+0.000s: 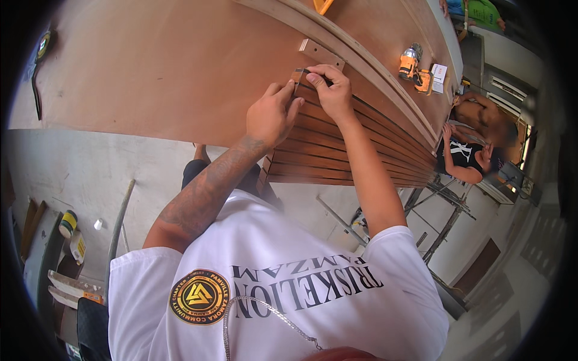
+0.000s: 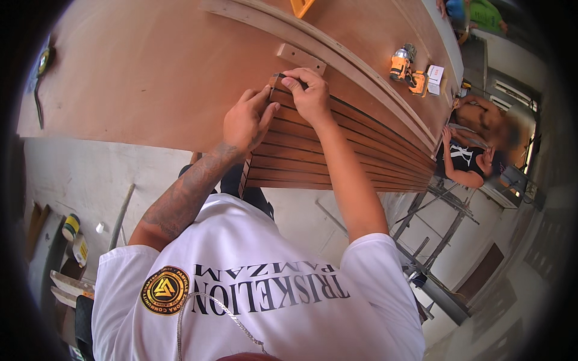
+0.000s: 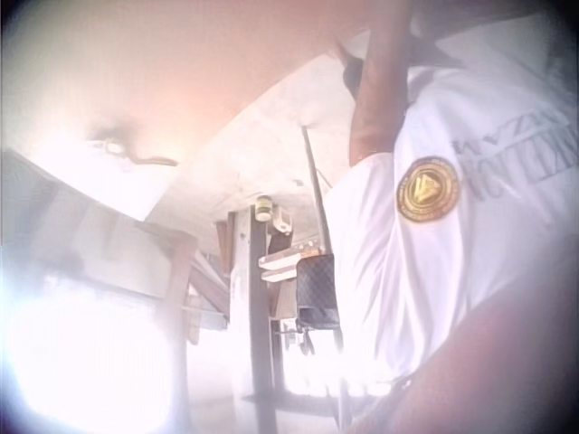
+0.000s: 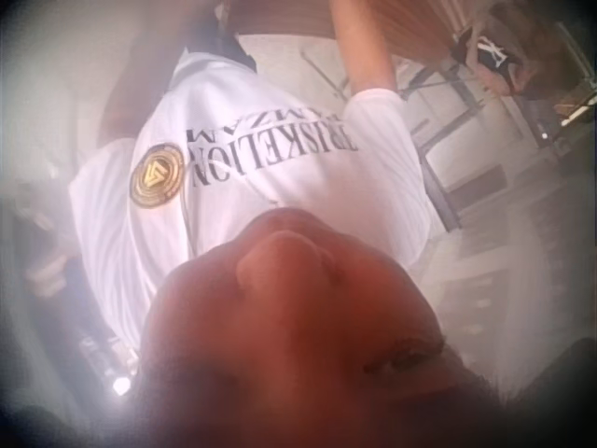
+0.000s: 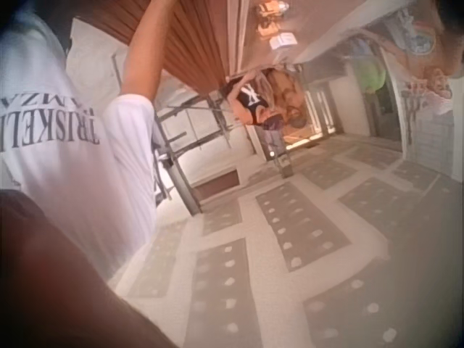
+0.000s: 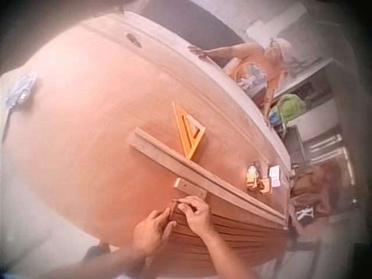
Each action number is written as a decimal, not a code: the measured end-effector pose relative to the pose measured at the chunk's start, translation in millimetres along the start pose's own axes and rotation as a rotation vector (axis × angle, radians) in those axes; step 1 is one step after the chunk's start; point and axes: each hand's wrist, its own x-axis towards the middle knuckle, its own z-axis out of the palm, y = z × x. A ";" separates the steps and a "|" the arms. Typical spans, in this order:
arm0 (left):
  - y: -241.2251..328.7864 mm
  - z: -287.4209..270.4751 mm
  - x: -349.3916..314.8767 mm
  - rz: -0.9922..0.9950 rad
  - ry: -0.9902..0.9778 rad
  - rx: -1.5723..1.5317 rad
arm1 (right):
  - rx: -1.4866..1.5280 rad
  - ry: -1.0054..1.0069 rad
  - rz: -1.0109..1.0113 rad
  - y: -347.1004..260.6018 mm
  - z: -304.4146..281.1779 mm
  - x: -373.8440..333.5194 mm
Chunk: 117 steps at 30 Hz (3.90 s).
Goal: The person aligns and secures wooden slats on a curved work surface using metal brackets and a utility knife. They position the slats, attach brackets, and score a strip of material along the edge.
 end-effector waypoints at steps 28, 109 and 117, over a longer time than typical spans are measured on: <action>-4.7 9.1 -2.8 0.084 0.084 0.101 | -0.321 0.199 -0.259 13.2 11.8 -12.4; -34.8 -80.9 87.3 -0.122 -0.491 -0.211 | -0.238 0.284 -0.349 8.0 18.7 -12.7; -19.4 -97.7 68.1 -0.077 -0.416 -0.312 | -0.226 0.260 -0.317 5.0 18.8 -12.8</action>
